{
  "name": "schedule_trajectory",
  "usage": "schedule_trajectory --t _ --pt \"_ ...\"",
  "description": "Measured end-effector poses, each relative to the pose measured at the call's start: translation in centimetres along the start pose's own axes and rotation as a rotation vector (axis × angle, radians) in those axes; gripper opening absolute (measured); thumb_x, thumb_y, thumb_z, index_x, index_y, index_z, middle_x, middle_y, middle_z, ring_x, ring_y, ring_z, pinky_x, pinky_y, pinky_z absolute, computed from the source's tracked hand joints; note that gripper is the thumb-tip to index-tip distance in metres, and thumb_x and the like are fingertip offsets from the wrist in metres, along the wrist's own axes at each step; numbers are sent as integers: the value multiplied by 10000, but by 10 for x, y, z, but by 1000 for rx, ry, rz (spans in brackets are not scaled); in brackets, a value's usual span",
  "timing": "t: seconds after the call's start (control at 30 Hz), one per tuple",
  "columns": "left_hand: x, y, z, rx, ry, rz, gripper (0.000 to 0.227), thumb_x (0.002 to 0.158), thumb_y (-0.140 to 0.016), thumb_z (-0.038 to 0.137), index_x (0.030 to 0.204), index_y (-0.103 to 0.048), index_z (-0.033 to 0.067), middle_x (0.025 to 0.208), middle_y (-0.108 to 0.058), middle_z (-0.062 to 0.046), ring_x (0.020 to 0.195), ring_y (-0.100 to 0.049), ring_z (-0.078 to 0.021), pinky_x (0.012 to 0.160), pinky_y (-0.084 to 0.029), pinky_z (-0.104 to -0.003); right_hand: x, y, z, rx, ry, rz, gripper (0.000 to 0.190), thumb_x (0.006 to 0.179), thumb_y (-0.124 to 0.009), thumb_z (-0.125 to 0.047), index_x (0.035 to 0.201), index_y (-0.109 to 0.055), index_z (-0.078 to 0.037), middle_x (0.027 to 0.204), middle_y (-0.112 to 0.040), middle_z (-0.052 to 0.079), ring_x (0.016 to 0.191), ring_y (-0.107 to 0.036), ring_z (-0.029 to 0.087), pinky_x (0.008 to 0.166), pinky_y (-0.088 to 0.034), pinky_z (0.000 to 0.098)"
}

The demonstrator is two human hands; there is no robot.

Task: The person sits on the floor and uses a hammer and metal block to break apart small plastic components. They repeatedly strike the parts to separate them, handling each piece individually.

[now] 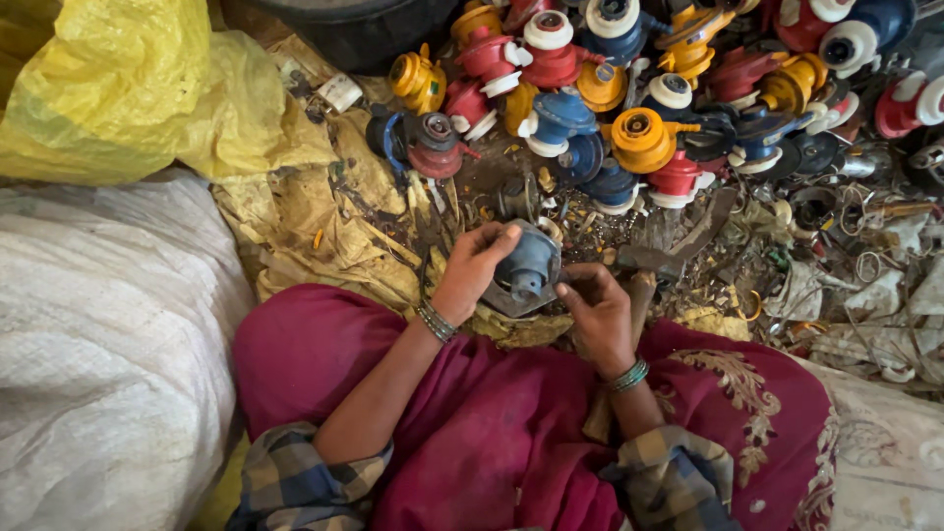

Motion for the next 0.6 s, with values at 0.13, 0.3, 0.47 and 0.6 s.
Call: schedule_trajectory --t 0.13,0.3,0.47,0.6 --pt "4 2 -7 -21 52 15 336 1003 -677 354 964 -745 27 837 -662 59 768 -570 -51 726 -479 -238 -8 -10 -46 -543 431 90 270 845 -791 58 1064 -657 -24 1105 -707 94 1006 -705 195 846 -587 297" --pt "2 1 0 -21 -19 0 332 1039 -668 348 936 -711 35 838 -591 86 784 -496 -37 717 -427 -234 -10 -16 -65 -673 607 152 218 896 -770 39 1080 -668 -17 1108 -705 117 1059 -690 249 897 -572 355" --pt "-4 -4 22 60 -189 -73 300 1077 -648 325 950 -664 54 853 -561 76 817 -489 -47 739 -432 -244 6 -7 -13 207 -121 -63 418 1058 -474 -400 1001 -641 -21 855 -666 83 727 -606 161 639 -506 289" --pt "-15 -20 39 215 -390 -217 253 1070 -638 295 952 -630 71 874 -602 56 837 -560 -66 783 -487 -239 -3 -11 16 230 -400 -227 669 1068 -315 -570 812 -637 -42 553 -531 32 437 -440 129 423 -362 268"
Point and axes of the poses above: each hand's wrist, its own x-axis towards the middle knuckle, its own y-axis out of the back of the hand, z = x × y, the point moved 6 cm from there along x, towards the middle knuckle
